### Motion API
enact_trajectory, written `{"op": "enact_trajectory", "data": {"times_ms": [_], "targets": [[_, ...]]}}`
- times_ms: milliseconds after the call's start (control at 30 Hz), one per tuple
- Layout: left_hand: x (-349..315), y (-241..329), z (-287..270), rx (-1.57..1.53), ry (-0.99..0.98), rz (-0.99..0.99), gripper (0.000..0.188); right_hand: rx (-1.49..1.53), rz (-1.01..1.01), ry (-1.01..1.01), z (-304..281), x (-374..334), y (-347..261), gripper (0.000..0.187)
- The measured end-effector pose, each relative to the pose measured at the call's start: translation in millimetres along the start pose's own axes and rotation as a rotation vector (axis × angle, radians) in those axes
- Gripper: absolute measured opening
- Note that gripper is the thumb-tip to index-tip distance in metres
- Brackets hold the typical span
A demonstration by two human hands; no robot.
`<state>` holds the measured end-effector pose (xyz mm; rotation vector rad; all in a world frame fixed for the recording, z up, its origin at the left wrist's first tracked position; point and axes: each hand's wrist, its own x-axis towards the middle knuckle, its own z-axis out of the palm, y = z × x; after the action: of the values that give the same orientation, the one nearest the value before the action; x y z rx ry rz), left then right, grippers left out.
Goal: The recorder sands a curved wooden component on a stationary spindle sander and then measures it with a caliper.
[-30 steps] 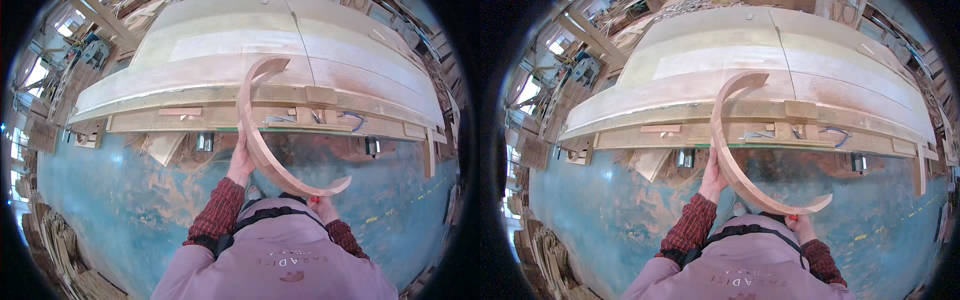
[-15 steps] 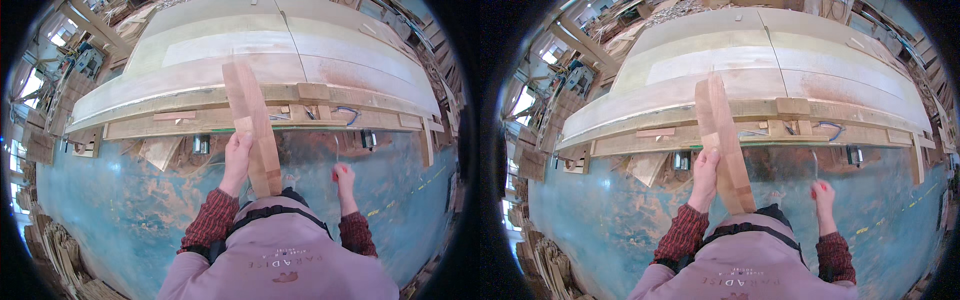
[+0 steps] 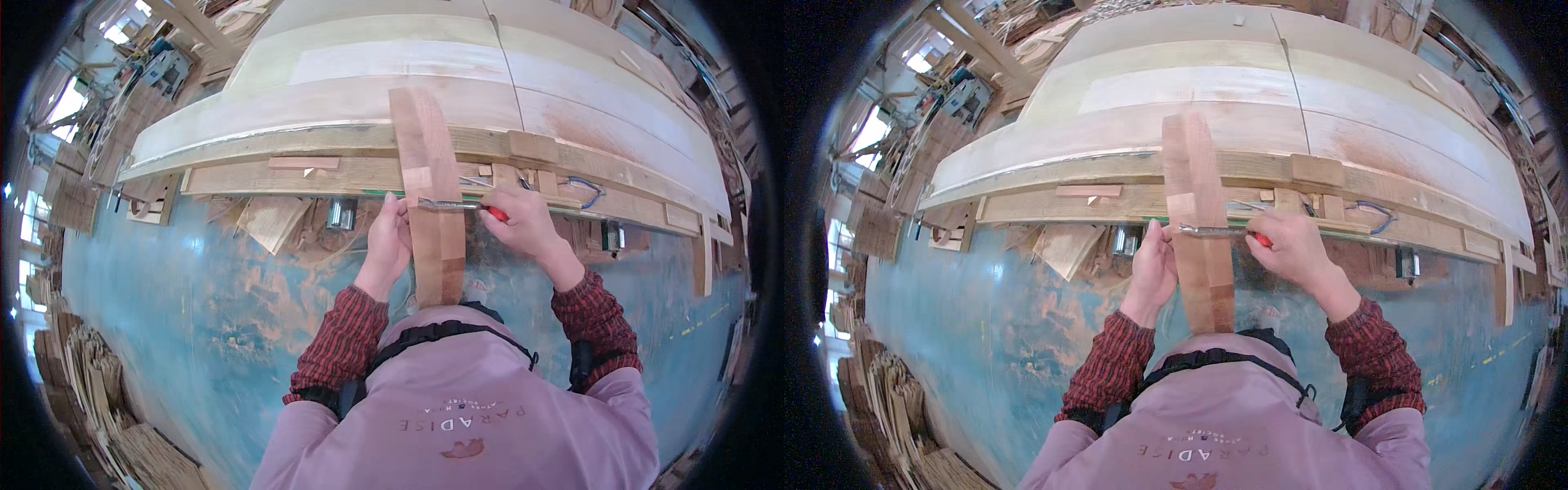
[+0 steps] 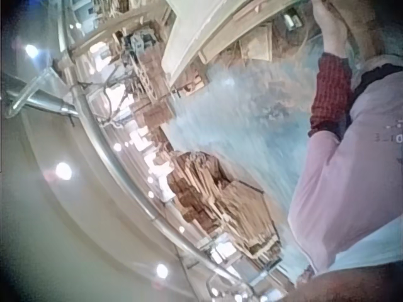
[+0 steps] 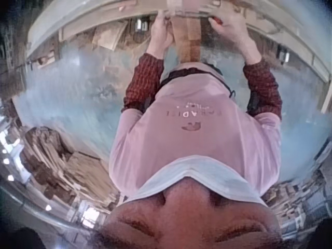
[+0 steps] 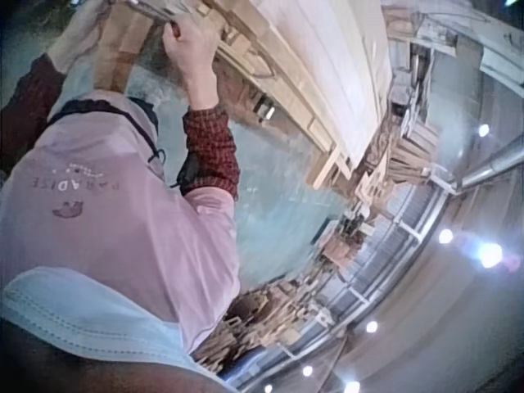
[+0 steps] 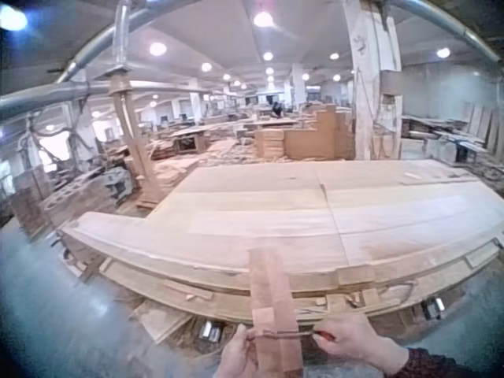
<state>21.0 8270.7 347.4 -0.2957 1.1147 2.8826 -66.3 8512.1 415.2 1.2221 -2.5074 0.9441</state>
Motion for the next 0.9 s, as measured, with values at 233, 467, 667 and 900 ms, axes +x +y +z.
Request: {"op": "enact_trajectory", "data": {"times_ms": [233, 467, 667, 900], "targets": [[-6.6, 4.0, -2.5, 0.047, 0.026, 0.012, 0.06, -0.054, -0.153, -0.086, 4.6, 33.2, 4.7, 0.011], [-6.2, 6.1, -3.1, -0.005, 0.094, 0.016, 0.048, -0.074, -0.191, -0.158, 2.5, 45.8, -1.5, 0.01], [-9.7, 8.2, 0.2, 0.082, 0.07, 0.059, 0.036, -0.059, -0.157, -0.137, 8.4, 43.8, 3.4, 0.009], [-7.7, 7.2, 2.0, 0.069, 0.093, 0.065, 0.032, -0.053, -0.118, -0.134, 10.7, 38.8, 8.0, 0.009]]}}
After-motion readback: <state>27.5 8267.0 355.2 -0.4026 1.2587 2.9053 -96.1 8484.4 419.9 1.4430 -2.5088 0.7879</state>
